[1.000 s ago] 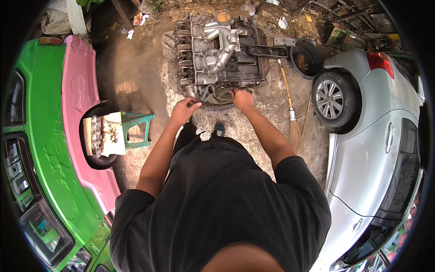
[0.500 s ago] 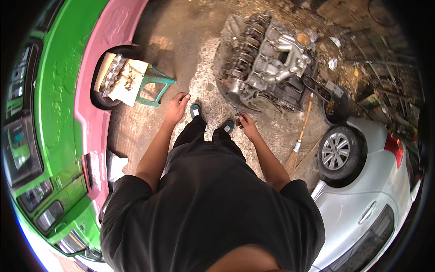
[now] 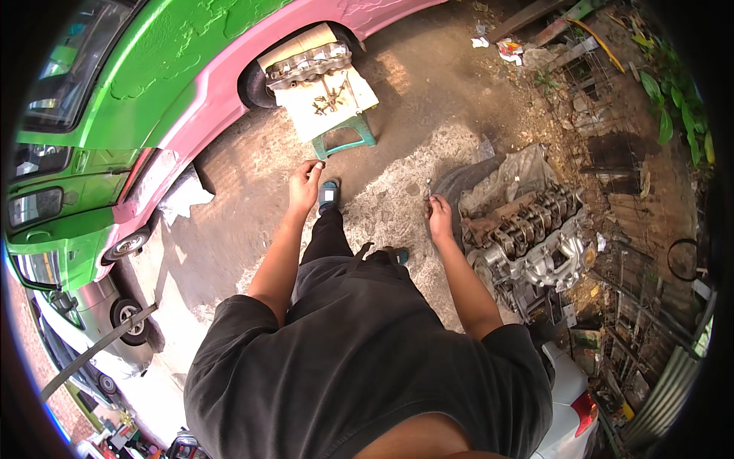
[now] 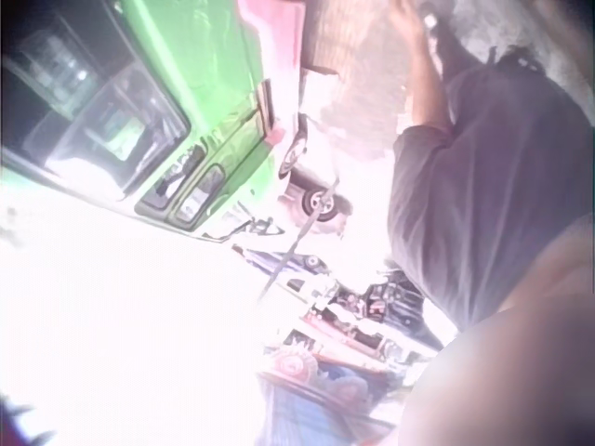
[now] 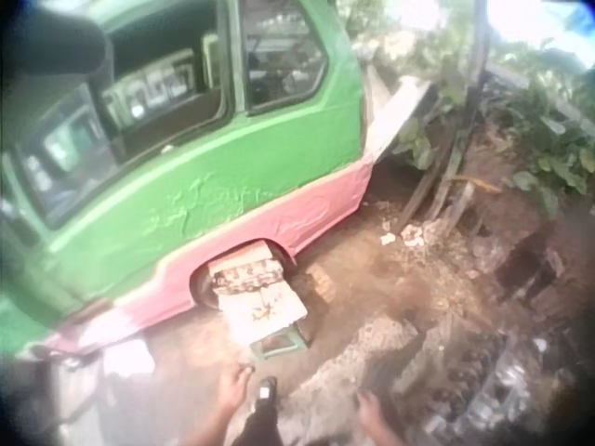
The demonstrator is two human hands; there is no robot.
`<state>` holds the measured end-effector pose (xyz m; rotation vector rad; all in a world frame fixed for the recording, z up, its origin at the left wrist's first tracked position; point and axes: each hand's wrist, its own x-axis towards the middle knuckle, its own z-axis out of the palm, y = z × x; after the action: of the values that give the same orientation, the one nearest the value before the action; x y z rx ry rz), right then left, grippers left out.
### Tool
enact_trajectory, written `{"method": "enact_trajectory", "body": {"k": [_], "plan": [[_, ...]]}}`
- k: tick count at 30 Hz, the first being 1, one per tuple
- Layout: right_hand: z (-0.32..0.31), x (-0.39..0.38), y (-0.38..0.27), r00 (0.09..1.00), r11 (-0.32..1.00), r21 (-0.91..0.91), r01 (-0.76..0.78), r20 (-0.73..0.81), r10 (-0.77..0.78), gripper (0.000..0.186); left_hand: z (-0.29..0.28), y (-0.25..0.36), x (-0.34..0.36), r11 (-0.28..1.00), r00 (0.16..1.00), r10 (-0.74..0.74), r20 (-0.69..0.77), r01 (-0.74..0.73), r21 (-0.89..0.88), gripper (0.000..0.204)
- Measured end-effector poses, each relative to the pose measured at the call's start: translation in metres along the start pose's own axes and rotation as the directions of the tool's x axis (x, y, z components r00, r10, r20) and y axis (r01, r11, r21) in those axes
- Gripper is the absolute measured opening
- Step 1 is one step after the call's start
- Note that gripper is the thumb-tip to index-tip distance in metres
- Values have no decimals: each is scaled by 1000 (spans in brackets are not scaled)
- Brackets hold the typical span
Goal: The person uses a wrench to loosen and remove bolts from a car engine block resting on the ground. They repeatedly reach for bolts on a nearby cardboard sheet, then return to the engine to continue the removal process.
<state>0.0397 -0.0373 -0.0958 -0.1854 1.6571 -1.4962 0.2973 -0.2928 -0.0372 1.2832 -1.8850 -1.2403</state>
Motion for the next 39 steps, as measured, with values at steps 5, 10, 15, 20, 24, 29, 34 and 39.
{"method": "enact_trajectory", "body": {"k": [5, 10, 15, 20, 24, 29, 34, 39], "plan": [[93, 65, -18, 995, 974, -218, -54, 70, 71, 19, -36, -59, 62, 991, 990, -118, -83, 112, -73, 26], [186, 134, -20, 973, 908, -413, -71, 170, 153, 23, -62, -110, 116, 969, 968, -238, -84, 231, -82, 26], [258, 199, -25, 967, 776, -631, 1, 199, 161, 28, -75, -139, 170, 967, 967, -252, 39, 253, -20, 26], [296, 243, -37, 956, 545, -837, 51, 198, 215, 35, -79, -158, 221, 958, 950, -280, 136, 286, -23, 27], [308, 255, -46, 975, 532, -846, 38, 148, 165, 36, -78, -163, 253, 965, 956, -249, 157, 259, -42, 27], [298, 252, -42, 986, 600, -800, -8, 92, 136, 35, -68, -167, 265, 964, 956, -244, 166, 257, -66, 27], [284, 248, -35, 982, 554, -828, -85, 25, 189, 35, -56, -173, 251, 947, 942, -279, 189, 303, -111, 27], [295, 260, -30, 990, 512, -856, -73, 1, 141, 31, -54, -187, 234, 932, 923, -348, 165, 360, -50, 26]]}}
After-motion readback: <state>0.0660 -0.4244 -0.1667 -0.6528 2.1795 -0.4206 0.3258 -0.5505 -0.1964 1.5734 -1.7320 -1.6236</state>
